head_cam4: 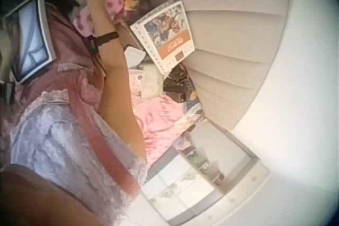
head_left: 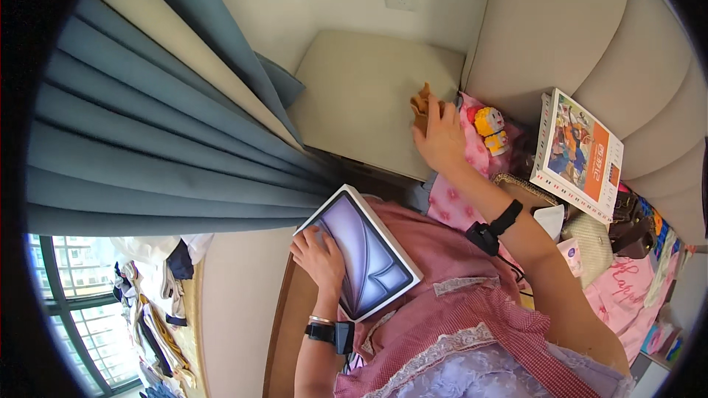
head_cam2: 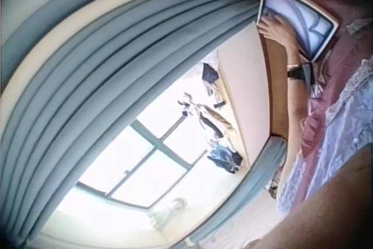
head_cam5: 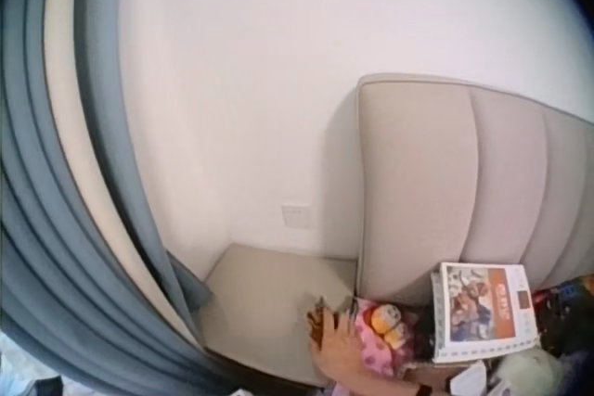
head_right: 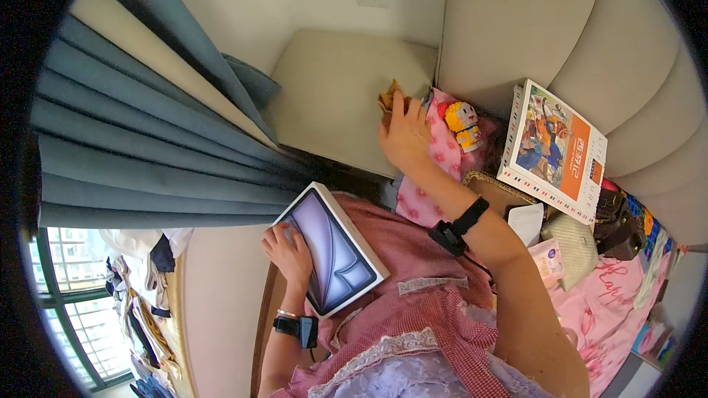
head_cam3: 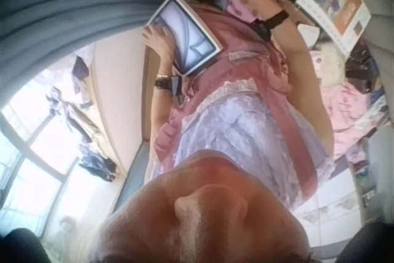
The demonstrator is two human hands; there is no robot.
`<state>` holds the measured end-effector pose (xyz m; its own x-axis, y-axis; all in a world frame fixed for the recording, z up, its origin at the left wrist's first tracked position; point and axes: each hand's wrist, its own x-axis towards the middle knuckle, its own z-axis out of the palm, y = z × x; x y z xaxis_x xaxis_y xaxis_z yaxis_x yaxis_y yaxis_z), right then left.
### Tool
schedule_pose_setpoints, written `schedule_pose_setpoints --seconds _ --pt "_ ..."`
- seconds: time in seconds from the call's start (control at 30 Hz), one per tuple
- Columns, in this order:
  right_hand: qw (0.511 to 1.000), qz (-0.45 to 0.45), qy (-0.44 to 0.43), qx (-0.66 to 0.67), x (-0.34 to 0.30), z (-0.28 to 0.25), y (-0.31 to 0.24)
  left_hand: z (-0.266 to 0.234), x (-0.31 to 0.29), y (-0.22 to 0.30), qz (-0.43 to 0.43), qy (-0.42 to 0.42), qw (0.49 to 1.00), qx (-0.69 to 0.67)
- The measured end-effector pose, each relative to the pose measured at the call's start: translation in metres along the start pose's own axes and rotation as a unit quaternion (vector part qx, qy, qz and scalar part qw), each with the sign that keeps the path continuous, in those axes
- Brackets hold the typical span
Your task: Wipe down the iPad box and organizing items on a nightstand.
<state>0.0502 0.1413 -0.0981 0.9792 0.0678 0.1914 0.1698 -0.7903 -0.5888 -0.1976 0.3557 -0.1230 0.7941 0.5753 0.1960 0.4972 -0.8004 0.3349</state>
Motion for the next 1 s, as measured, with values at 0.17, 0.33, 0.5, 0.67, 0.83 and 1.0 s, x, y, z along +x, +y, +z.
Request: schedule_pose_setpoints --seconds 0.17,0.33,0.5,0.67,0.83,1.0 --pt "0.988 -0.061 0.031 -0.135 0.019 0.051 0.037 -0.002 0.001 0.004 0.003 -0.002 1.0 -0.001" --pt "0.966 0.011 -0.053 -0.252 0.049 0.106 0.04 -0.002 0.0 0.002 -0.004 -0.016 1.0 0.005" --pt "0.995 0.009 0.095 -0.034 0.045 0.121 0.052 -0.003 0.002 0.007 -0.009 -0.023 1.0 0.008" --pt "0.945 0.114 0.307 -0.004 0.085 0.128 0.057 -0.002 0.003 0.007 0.005 -0.024 1.0 0.007" --pt "0.922 0.205 0.311 -0.101 0.136 0.134 0.068 -0.004 0.003 0.006 -0.003 -0.034 0.999 0.003" --pt "0.901 0.232 0.305 -0.205 0.144 0.146 0.064 -0.003 0.008 0.006 -0.013 -0.048 0.999 0.014"
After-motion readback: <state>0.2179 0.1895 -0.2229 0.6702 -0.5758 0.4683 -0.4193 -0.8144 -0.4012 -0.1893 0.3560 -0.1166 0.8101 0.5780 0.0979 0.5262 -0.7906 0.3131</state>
